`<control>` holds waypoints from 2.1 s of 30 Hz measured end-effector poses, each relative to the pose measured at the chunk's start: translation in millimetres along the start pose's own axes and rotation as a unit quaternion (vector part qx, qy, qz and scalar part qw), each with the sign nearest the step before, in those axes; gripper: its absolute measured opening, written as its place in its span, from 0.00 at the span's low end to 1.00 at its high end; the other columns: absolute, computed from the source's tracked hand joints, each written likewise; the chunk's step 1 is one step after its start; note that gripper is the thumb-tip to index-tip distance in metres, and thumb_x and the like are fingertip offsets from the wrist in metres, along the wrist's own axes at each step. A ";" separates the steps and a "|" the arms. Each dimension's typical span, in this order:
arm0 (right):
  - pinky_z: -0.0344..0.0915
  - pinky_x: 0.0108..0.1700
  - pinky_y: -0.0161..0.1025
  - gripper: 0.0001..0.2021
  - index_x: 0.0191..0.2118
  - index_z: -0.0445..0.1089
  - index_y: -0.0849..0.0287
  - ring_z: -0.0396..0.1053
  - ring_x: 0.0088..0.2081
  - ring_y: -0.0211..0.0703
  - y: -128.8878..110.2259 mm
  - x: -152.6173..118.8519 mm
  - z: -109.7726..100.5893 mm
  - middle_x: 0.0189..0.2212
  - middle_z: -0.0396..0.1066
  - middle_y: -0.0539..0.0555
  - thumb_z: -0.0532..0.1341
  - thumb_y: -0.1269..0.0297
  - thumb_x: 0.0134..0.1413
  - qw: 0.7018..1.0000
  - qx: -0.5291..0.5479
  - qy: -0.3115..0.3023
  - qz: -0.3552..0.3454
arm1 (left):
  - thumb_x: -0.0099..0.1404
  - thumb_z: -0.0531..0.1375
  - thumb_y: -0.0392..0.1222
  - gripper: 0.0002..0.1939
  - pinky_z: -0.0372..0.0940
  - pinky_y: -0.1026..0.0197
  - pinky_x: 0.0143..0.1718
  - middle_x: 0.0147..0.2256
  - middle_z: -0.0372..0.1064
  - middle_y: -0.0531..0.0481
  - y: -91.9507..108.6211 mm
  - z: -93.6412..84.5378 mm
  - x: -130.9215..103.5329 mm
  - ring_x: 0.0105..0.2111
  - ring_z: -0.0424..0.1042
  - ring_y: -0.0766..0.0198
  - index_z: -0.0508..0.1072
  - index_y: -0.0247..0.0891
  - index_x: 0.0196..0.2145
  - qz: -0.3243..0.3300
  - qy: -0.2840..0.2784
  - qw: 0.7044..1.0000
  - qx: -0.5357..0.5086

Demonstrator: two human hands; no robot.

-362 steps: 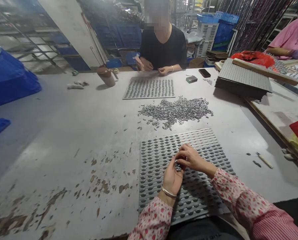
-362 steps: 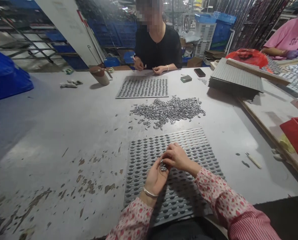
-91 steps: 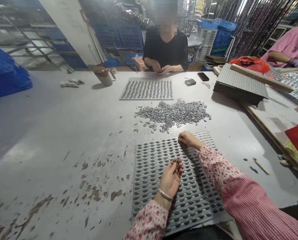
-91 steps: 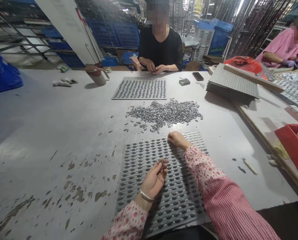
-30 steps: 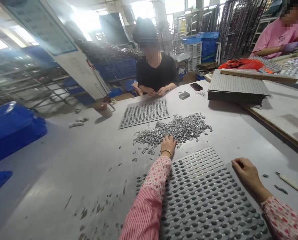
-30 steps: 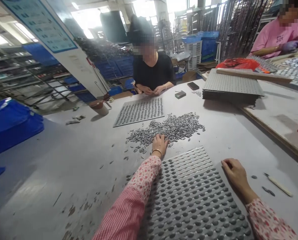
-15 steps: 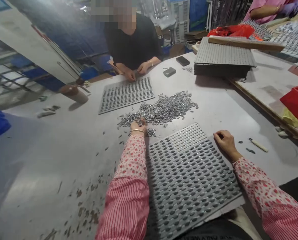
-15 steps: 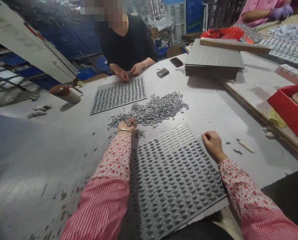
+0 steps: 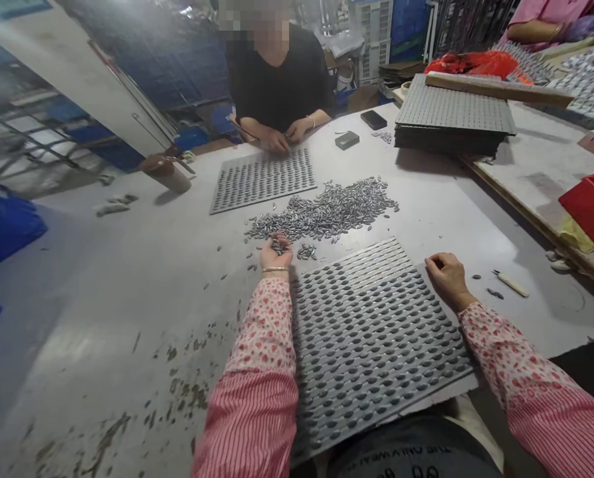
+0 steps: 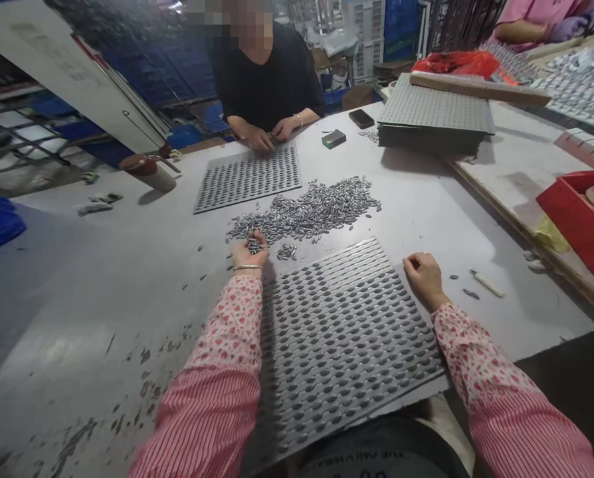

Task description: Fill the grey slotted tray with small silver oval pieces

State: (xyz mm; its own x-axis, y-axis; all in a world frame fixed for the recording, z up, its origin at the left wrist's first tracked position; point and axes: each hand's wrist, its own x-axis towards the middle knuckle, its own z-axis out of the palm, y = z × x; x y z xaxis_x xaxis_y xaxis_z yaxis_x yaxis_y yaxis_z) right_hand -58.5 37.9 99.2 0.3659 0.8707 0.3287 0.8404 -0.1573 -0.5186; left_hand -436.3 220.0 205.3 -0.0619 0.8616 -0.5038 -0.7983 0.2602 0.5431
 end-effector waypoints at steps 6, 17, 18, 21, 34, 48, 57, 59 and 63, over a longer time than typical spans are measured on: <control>0.60 0.35 0.39 0.15 0.28 0.69 0.61 0.64 0.30 0.42 -5.3 14.4 -5.9 0.25 0.69 0.54 0.55 0.53 0.51 0.991 0.114 -0.019 0.063 | 0.65 0.45 0.28 0.12 0.51 0.77 0.11 0.19 0.58 0.56 -23.6 0.8 -69.0 0.14 0.56 0.77 0.63 0.34 0.27 -0.076 -0.008 0.991 -0.110; 0.62 0.31 0.35 0.11 0.38 0.69 0.59 0.65 0.29 0.37 -164.5 -33.2 -29.1 0.30 0.70 0.53 0.59 0.58 0.53 0.885 0.311 -0.322 -0.127 | 0.66 0.47 0.34 0.15 0.69 0.59 0.34 0.27 0.71 0.47 -118.1 -5.9 -160.2 0.31 0.73 0.64 0.66 0.33 0.24 -0.219 0.064 0.943 -0.244; 0.62 0.31 0.35 0.10 0.37 0.69 0.59 0.65 0.29 0.37 -170.0 -37.3 -29.7 0.30 0.69 0.52 0.60 0.59 0.53 0.892 0.296 -0.315 -0.134 | 0.65 0.47 0.35 0.15 0.69 0.58 0.36 0.28 0.71 0.47 -122.1 -9.4 -161.4 0.32 0.73 0.64 0.67 0.34 0.24 -0.221 0.062 0.942 -0.245; 0.62 0.34 0.36 0.06 0.34 0.69 0.58 0.65 0.31 0.39 -171.2 -45.9 -30.1 0.29 0.68 0.52 0.61 0.62 0.51 0.907 0.249 -0.302 -0.158 | 0.65 0.48 0.36 0.14 0.68 0.56 0.38 0.29 0.72 0.47 -130.9 -18.3 -163.8 0.33 0.73 0.62 0.67 0.34 0.25 -0.207 0.057 0.947 -0.241; 0.62 0.33 0.34 0.03 0.33 0.67 0.58 0.65 0.30 0.37 -164.6 -59.7 -41.9 0.29 0.68 0.51 0.57 0.70 0.51 0.865 0.297 -0.363 -0.178 | 0.61 0.51 0.30 0.08 0.67 0.66 0.25 0.28 0.67 0.49 -162.5 -53.5 -169.5 0.26 0.69 0.68 0.69 0.34 0.34 -0.210 0.080 0.966 -0.130; 0.56 0.34 0.35 0.10 0.28 0.71 0.58 0.66 0.30 0.38 -111.8 15.2 31.0 0.26 0.72 0.51 0.58 0.60 0.53 0.949 0.068 -0.288 -0.110 | 0.62 0.52 0.30 0.09 0.64 0.72 0.21 0.28 0.65 0.49 -147.3 -48.7 -189.1 0.23 0.65 0.74 0.69 0.31 0.39 -0.263 0.017 0.964 -0.041; 0.53 0.37 0.38 0.10 0.26 0.70 0.57 0.62 0.35 0.44 -125.0 -1.7 32.8 0.27 0.71 0.53 0.60 0.58 0.52 0.962 -0.060 -0.227 -0.138 | 0.60 0.54 0.27 0.05 0.61 0.74 0.17 0.27 0.65 0.50 -153.2 -47.2 -194.5 0.21 0.65 0.74 0.67 0.33 0.33 -0.259 0.033 0.965 -0.014; 0.53 0.39 0.39 0.10 0.25 0.69 0.58 0.62 0.36 0.44 -126.8 -2.6 31.4 0.27 0.70 0.53 0.61 0.58 0.51 0.967 -0.058 -0.212 -0.127 | 0.60 0.54 0.28 0.05 0.61 0.73 0.17 0.27 0.66 0.50 -153.0 -46.1 -195.0 0.22 0.65 0.73 0.67 0.33 0.32 -0.258 0.030 0.965 -0.020; 0.56 0.39 0.38 0.09 0.27 0.69 0.60 0.62 0.34 0.42 -132.0 -1.8 20.1 0.27 0.69 0.53 0.59 0.60 0.53 0.966 0.052 -0.238 -0.092 | 0.61 0.54 0.29 0.05 0.63 0.72 0.20 0.30 0.67 0.48 -151.9 -44.3 -194.0 0.24 0.67 0.72 0.68 0.33 0.33 -0.245 0.028 0.969 -0.022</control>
State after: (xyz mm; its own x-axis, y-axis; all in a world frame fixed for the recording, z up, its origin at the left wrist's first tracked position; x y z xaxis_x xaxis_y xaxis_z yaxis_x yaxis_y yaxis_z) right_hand -178.1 66.5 151.2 -0.0314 0.9988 0.0367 0.8196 0.0467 -0.5710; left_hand -329.5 -6.0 190.8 0.2996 0.6137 -0.7304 -0.7650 0.6120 0.2005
